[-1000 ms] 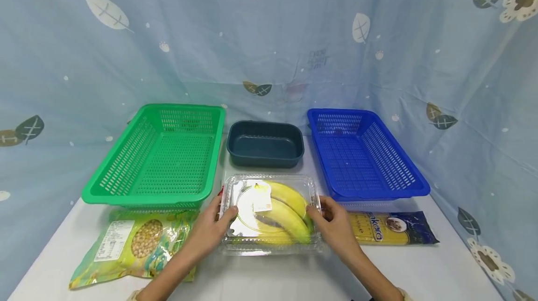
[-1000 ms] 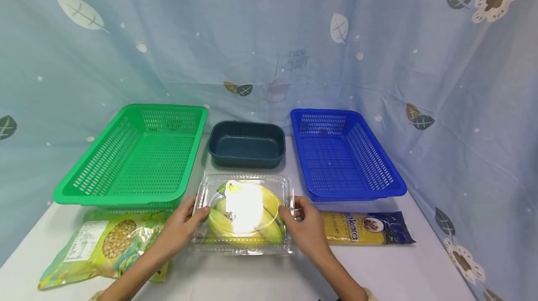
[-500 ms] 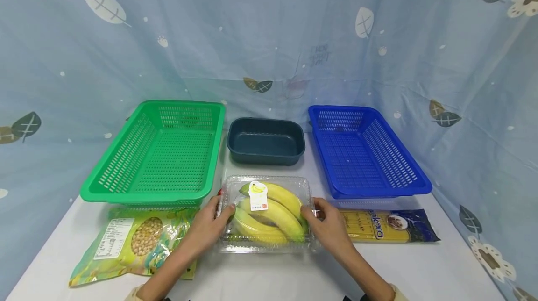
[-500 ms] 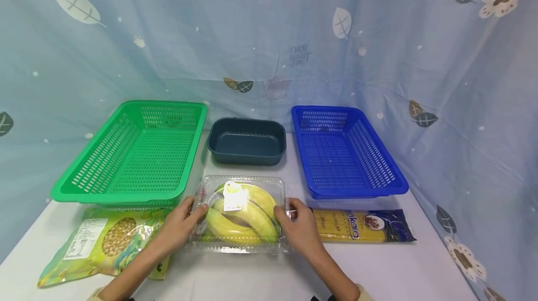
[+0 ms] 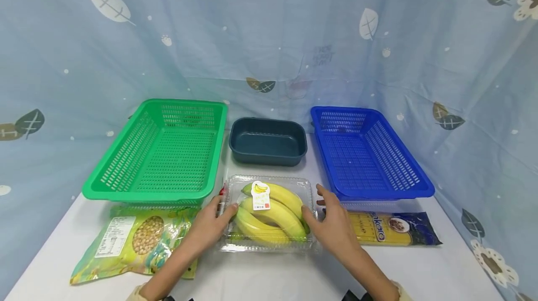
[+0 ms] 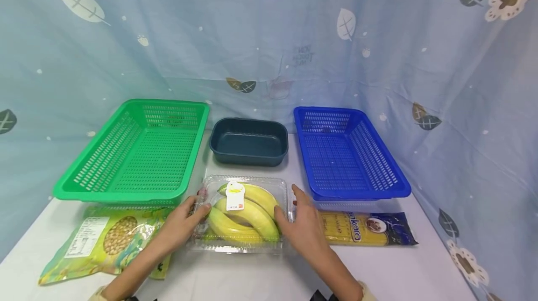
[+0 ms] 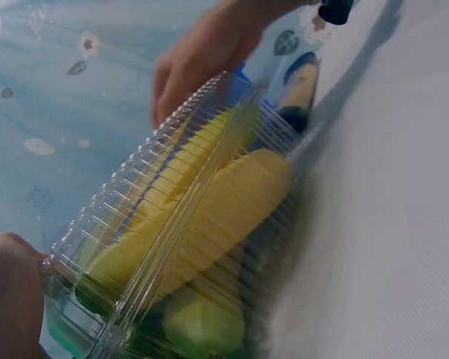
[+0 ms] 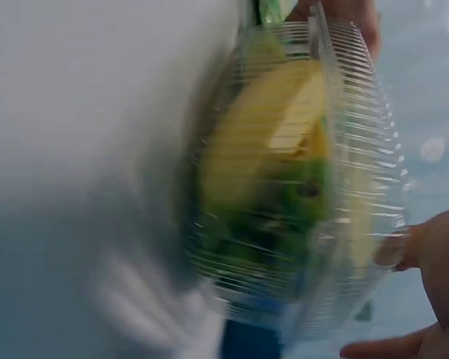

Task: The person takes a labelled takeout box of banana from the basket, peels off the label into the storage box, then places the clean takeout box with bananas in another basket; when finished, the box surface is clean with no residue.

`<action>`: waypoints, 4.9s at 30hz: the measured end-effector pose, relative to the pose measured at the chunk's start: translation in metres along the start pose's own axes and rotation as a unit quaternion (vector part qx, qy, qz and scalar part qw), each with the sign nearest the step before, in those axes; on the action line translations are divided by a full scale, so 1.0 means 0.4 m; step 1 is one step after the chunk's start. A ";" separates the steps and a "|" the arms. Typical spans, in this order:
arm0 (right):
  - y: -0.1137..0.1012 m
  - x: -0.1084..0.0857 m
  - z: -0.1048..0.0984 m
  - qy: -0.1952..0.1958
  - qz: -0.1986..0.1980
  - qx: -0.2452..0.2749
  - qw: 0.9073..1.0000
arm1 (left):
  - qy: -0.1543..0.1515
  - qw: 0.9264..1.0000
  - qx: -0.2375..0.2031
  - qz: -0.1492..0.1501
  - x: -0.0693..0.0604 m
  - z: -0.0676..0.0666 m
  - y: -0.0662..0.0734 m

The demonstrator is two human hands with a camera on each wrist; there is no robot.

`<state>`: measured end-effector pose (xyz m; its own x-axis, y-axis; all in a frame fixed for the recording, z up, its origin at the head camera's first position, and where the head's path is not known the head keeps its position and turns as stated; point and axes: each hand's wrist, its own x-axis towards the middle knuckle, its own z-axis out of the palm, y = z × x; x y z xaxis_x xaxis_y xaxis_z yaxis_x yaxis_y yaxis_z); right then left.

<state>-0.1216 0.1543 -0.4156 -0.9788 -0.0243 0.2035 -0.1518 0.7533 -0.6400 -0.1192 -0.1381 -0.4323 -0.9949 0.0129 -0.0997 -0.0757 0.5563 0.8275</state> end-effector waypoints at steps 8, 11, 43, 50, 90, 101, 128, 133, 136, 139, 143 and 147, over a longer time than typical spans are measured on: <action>-0.080 0.043 -0.030 0.038 -0.197 -0.089 0.976 | 0.001 1.000 -0.003 -0.004 -0.001 -0.003 0.002; -0.106 0.071 -0.031 0.015 -0.240 -0.081 0.967 | 0.002 1.000 -0.002 -0.003 -0.002 -0.002 -0.001; -0.238 0.246 0.068 -0.217 -0.346 -0.173 0.896 | -0.007 1.000 -0.011 -0.001 0.002 -0.003 -0.005; -0.241 0.249 0.084 -0.196 -0.381 -0.200 0.881 | -0.001 1.000 -0.011 -0.003 -0.002 -0.005 -0.006; -0.237 0.189 -0.015 -0.222 -0.409 -0.104 0.879 | -0.006 1.000 -0.008 -0.007 -0.004 -0.003 0.000; -0.253 0.184 -0.037 -0.259 -0.380 -0.091 0.883 | -0.008 1.000 -0.011 -0.006 -0.003 -0.001 0.004; -0.285 0.218 -0.110 -0.182 -0.424 -0.033 0.887 | -0.007 1.000 -0.015 -0.006 -0.012 -0.018 0.002; -0.279 0.223 -0.124 -0.171 -0.411 -0.037 0.895 | -0.019 0.999 -0.036 -0.007 -0.028 -0.026 0.005; -0.272 0.221 -0.133 -0.158 -0.403 -0.035 0.901 | -0.030 0.999 -0.035 0.003 -0.049 -0.034 0.011; -0.263 0.218 -0.143 -0.147 -0.397 -0.031 0.905 | -0.046 0.999 -0.011 0.013 -0.085 -0.048 0.025; -0.250 0.221 -0.160 -0.123 -0.406 -0.030 0.905 | -0.071 0.993 0.090 0.018 -0.140 -0.082 0.063; -0.243 0.233 -0.179 -0.096 -0.413 -0.034 0.905 | -0.085 0.985 0.143 0.047 -0.157 -0.146 0.137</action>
<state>-0.1881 0.1260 -0.2816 -0.5424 -0.7059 0.4556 -0.8400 0.4643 -0.2806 -0.0646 -0.1571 -0.3484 -0.9696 0.1998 -0.1412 0.0615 0.7576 0.6498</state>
